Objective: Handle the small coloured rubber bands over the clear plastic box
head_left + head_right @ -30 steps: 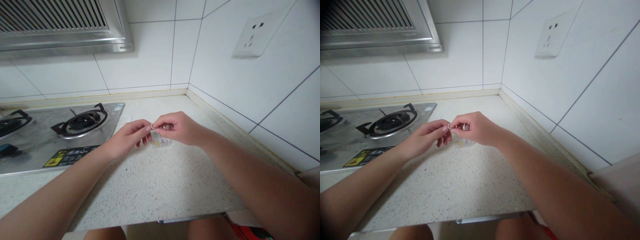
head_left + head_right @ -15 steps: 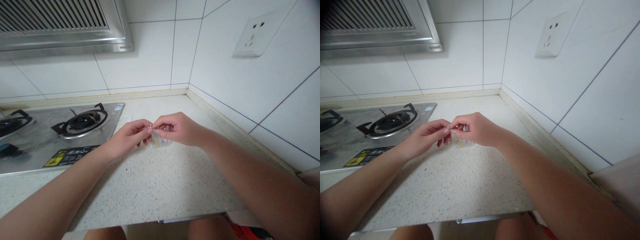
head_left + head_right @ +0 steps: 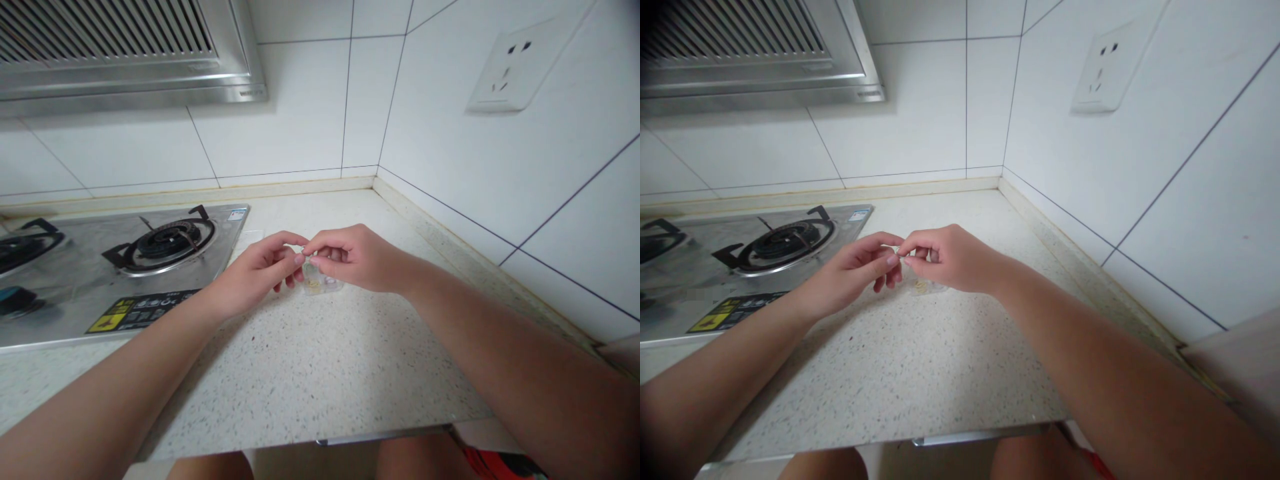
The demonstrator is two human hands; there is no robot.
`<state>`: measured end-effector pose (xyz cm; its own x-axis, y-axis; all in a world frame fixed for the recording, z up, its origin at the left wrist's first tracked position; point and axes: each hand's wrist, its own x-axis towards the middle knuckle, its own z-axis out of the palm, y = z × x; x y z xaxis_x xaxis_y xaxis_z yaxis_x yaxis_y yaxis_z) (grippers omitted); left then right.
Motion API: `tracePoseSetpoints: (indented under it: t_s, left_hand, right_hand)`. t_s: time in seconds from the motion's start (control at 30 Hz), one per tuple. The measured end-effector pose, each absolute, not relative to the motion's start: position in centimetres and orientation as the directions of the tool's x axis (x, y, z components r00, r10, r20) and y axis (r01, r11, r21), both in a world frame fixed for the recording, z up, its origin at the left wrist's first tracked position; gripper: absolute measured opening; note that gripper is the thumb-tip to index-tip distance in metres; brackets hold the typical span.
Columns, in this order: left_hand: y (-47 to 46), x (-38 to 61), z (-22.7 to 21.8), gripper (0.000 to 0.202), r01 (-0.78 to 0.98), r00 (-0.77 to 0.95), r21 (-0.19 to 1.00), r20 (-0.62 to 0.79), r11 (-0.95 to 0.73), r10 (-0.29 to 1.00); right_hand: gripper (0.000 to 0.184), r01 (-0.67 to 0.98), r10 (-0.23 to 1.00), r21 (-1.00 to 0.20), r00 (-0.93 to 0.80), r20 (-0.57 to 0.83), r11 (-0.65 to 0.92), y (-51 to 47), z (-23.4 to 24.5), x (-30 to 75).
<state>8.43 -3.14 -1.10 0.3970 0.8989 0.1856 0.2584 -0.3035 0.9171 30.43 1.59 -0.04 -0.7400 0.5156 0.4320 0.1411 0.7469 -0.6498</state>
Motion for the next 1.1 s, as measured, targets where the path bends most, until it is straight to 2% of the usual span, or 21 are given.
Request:
tracePoseSetpoints:
  t_s: [0.3, 0.57, 1.1]
  left_hand:
    - [-2.99, 8.38, -1.24, 0.033, 0.232, 0.397, 0.913, 0.227, -0.337, 0.889]
    - [-3.05, 8.63, -1.00, 0.026, 0.254, 0.378, 0.918, 0.197, -0.306, 0.905]
    - [-3.30, 8.62, -0.64, 0.025, 0.275, 0.336, 0.909, 0.214, -0.313, 0.917]
  right_hand:
    - [0.020, 0.137, 0.496, -0.621, -0.740, 0.453, 0.772, 1.59, 0.02, 30.41]
    - [0.019, 0.142, 0.501, -0.614, -0.730, 0.464, 0.776, 1.59, 0.11, 30.33]
    - [0.017, 0.118, 0.549, -0.676, -0.692, 0.469, 0.727, 1.37, 0.18, 30.26]
